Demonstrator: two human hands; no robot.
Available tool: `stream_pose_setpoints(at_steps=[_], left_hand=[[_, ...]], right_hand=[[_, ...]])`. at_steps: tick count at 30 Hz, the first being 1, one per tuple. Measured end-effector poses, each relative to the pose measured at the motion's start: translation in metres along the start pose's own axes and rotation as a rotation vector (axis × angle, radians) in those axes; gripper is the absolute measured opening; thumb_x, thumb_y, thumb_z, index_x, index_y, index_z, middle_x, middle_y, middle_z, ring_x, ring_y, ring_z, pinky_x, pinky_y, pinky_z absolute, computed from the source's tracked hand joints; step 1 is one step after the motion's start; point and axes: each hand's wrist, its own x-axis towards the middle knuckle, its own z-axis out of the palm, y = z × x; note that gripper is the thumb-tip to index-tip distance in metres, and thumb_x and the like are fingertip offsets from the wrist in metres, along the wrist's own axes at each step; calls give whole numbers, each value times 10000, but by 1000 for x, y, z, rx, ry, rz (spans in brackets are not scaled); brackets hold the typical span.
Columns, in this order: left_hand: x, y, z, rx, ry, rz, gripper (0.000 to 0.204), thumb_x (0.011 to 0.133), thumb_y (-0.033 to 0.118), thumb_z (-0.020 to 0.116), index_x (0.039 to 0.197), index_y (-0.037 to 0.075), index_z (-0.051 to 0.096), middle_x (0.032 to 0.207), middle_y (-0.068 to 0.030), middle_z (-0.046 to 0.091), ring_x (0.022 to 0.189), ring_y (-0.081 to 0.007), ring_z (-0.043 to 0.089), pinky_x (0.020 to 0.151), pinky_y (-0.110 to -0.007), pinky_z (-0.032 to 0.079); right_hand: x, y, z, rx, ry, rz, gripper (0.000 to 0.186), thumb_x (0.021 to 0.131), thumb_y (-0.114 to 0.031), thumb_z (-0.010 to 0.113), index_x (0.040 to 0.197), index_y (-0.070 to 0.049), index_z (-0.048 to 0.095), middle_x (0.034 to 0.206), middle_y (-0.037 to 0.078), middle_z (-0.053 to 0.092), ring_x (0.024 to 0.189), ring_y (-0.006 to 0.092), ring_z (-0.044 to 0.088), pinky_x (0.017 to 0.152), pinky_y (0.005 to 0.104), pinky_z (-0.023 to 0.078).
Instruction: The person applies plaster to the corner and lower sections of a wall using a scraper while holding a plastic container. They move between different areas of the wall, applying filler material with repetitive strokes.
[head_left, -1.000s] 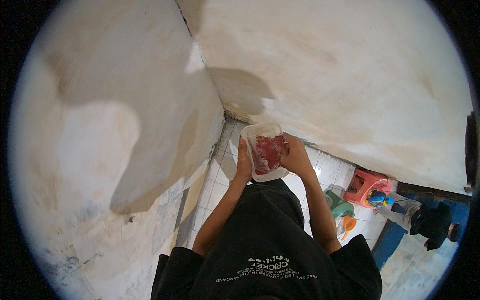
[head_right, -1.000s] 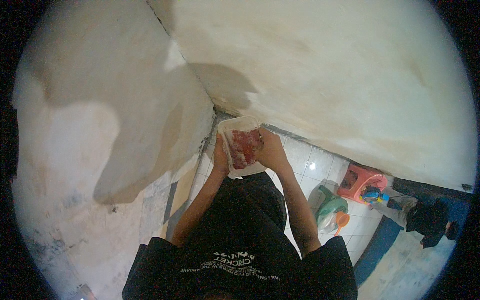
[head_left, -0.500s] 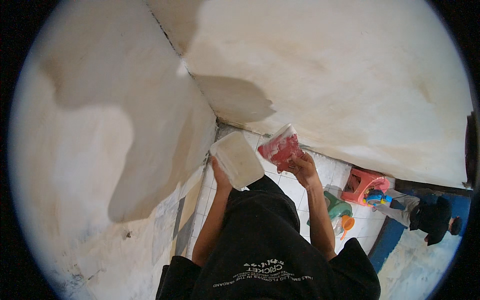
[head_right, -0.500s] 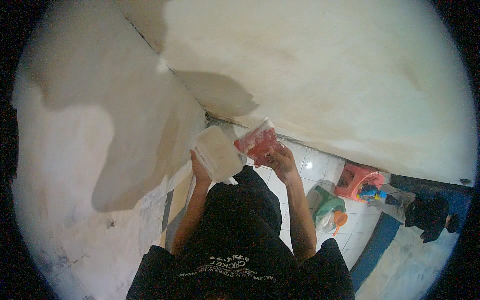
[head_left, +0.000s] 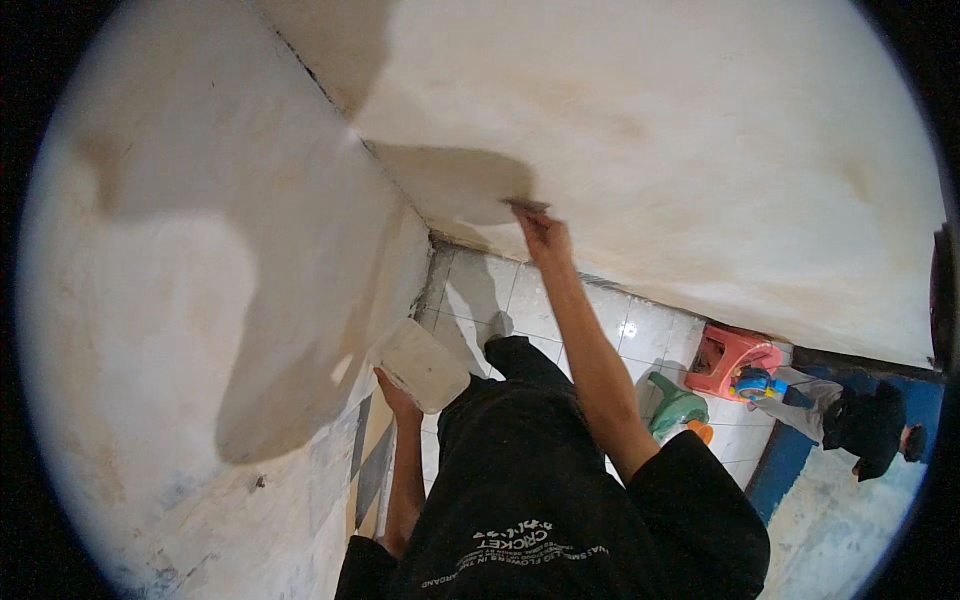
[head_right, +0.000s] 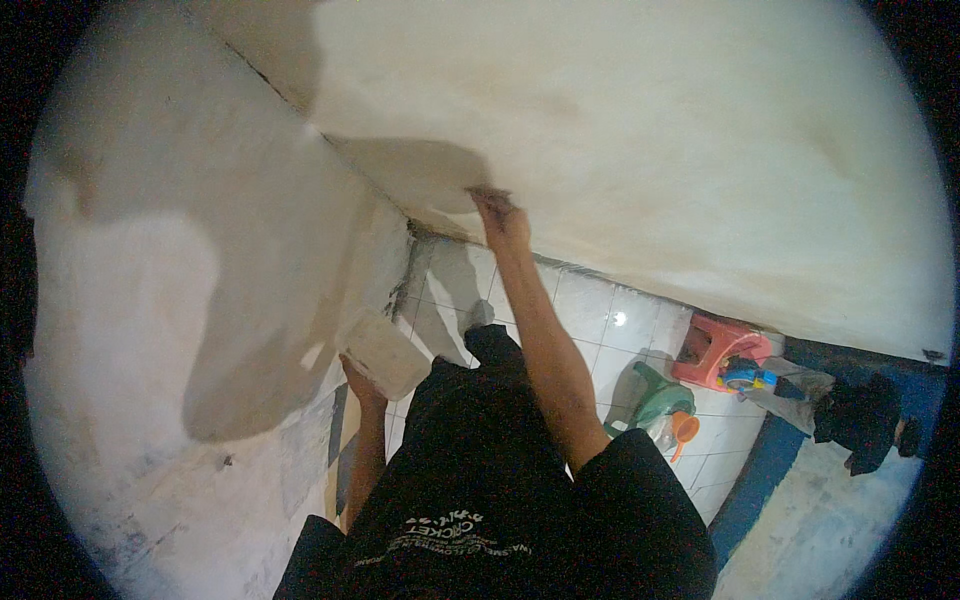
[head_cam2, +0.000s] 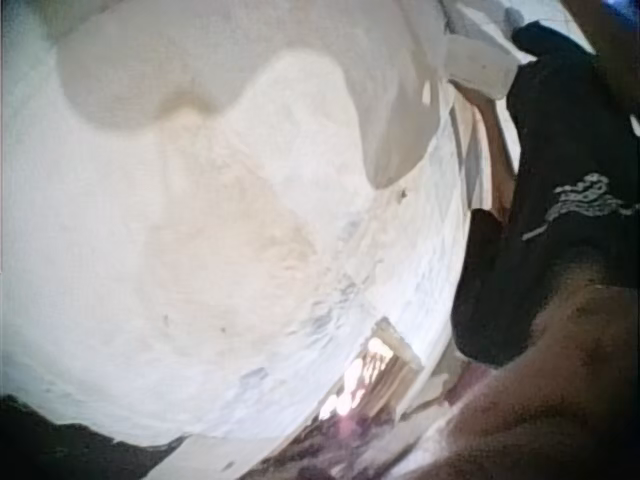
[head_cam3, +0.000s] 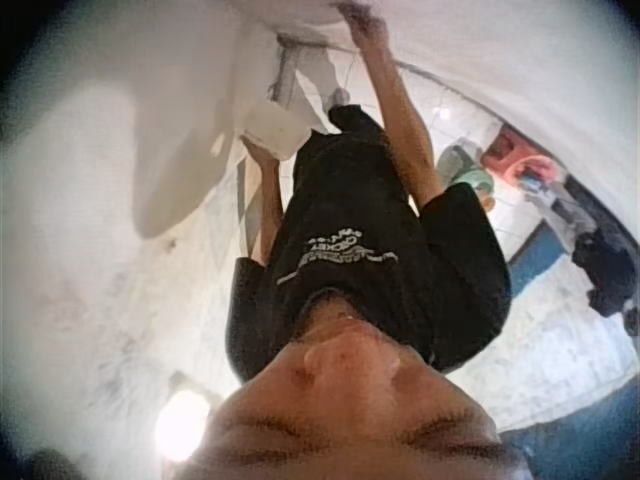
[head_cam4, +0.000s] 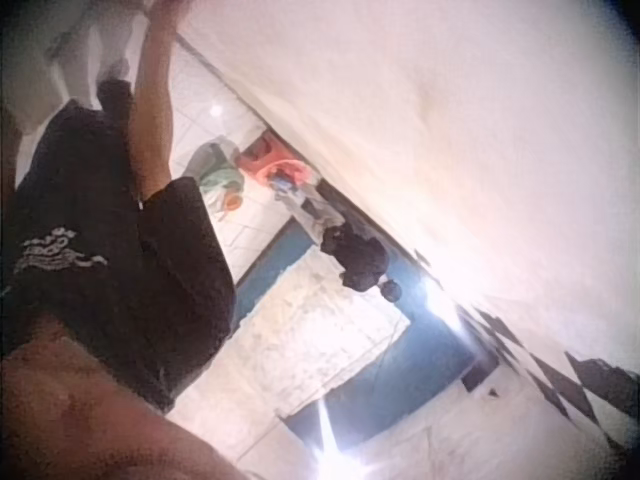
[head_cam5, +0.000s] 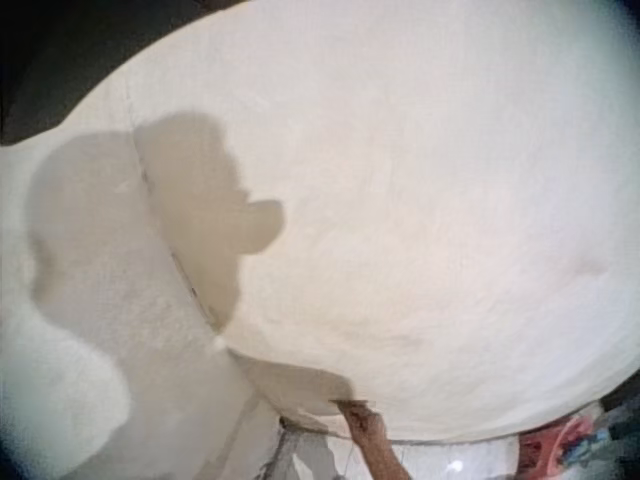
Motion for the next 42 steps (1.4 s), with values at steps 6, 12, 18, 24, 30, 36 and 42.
stream_pose_setpoints(at_steps=[6, 12, 18, 24, 30, 36, 42], left_hand=[[-14, 11, -10, 25, 32, 53, 623, 982, 532, 198, 1407, 98, 337, 1409, -132, 410, 1264, -331, 428, 1065, -477, 342], [-12, -10, 22, -176, -62, 13, 596, 995, 490, 175, 1402, 88, 341, 1389, -141, 431, 1245, -328, 452, 1050, -484, 365], [-18, 0, 0, 128, 44, 86, 611, 983, 519, 228, 1391, 82, 358, 1368, -141, 455, 1224, -325, 475, 1033, -473, 389], [-18, 12, -7, -34, 67, 100, 610, 978, 527, 256, 1402, 97, 346, 1380, -138, 441, 1236, -332, 462, 1038, -477, 380], [-6, -19, 21, -77, -28, -12, 619, 975, 534, 242, 1402, 99, 347, 1387, -141, 434, 1237, -348, 457, 1036, -488, 376], [-19, 12, -16, -91, -9, 25, 630, 975, 538, 230, 1398, 87, 351, 1382, -145, 438, 1228, -350, 461, 1036, -487, 372], [-22, -15, 48, -117, -1, -68, 605, 984, 512, 250, 1386, 76, 367, 1365, -136, 456, 1217, -326, 473, 1032, -467, 377]], right_hand=[[-82, -96, 89, 516, 237, 391, 336, 896, 74, 344, 1184, 247, 361, 1251, 339, 449, 1206, 405, 464, 1050, 428, 434], [-28, -1, -9, 67, 264, 418, 339, 905, 43, 383, 1175, 248, 378, 1259, 324, 467, 1160, 356, 512, 1042, 363, 433], [-34, -63, 30, 607, 272, 393, 341, 885, 100, 366, 1202, 224, 373, 1236, 320, 471, 1190, 373, 486, 1062, 418, 415], [-98, -78, 57, 309, 224, 479, 387, 843, 95, 299, 1202, 234, 335, 1274, 316, 441, 1200, 381, 473, 1024, 407, 454], [21, -25, -53, 459, 286, 272, 329, 946, 22, 366, 1202, 229, 369, 1261, 332, 454, 1183, 423, 466, 1034, 439, 445], [-100, -100, 60, 546, 356, 301, 305, 892, 84, 378, 1179, 149, 454, 1211, 273, 518, 1125, 355, 546, 953, 359, 511], [-16, -7, -52, -205, 227, 247, 279, 914, 11, 443, 1096, 221, 462, 1159, 270, 540, 1088, 339, 556, 976, 371, 485]])
